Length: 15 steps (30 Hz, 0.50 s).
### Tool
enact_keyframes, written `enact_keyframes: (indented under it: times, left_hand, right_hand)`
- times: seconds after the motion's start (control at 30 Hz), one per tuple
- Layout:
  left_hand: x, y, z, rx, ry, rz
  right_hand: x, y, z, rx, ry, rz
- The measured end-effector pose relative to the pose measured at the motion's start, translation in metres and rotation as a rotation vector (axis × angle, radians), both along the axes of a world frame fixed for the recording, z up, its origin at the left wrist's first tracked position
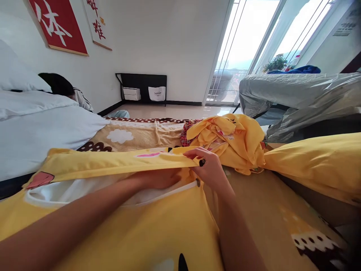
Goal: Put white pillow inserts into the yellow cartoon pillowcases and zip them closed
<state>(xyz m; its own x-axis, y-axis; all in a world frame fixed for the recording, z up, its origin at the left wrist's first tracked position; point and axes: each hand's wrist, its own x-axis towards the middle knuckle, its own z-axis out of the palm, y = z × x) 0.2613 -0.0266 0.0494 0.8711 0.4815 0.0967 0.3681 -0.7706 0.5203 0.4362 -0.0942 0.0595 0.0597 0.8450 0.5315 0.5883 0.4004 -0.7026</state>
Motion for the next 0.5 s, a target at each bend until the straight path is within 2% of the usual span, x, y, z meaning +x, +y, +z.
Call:
enact_keyframes:
  times: [0.1,0.13,0.17,0.2,0.23,0.3,0.4,0.5]
  left_hand:
    - [-0.047,-0.021,0.007,-0.035,0.241,0.096]
    - [-0.057,-0.029,0.006,-0.067,0.3,0.145]
    - [-0.064,-0.037,0.005,-0.095,0.337,0.18]
    - [-0.069,-0.044,0.003,-0.107,0.363,0.194]
    - [-0.071,-0.05,0.001,-0.104,0.38,0.191]
    - [-0.071,-0.058,-0.003,-0.066,0.39,0.173]
    - [-0.068,-0.06,-0.005,-0.019,0.369,0.148]
    - [-0.068,-0.059,-0.005,-0.008,0.329,0.136]
  right_hand:
    - [0.02,0.005,-0.011,-0.202,0.129,0.365]
    - [0.029,0.01,-0.021,-0.279,0.245,0.435]
    - [0.038,0.017,-0.034,-0.333,0.409,0.427]
    - [0.047,0.025,-0.048,-0.332,0.614,0.268]
    - [0.055,0.034,-0.063,-0.316,0.795,0.041]
    - [0.064,0.051,-0.088,-0.317,0.888,-0.12]
    - [0.06,0.07,-0.11,-0.356,0.89,-0.141]
    - [0.04,0.079,-0.114,-0.331,0.871,-0.156]
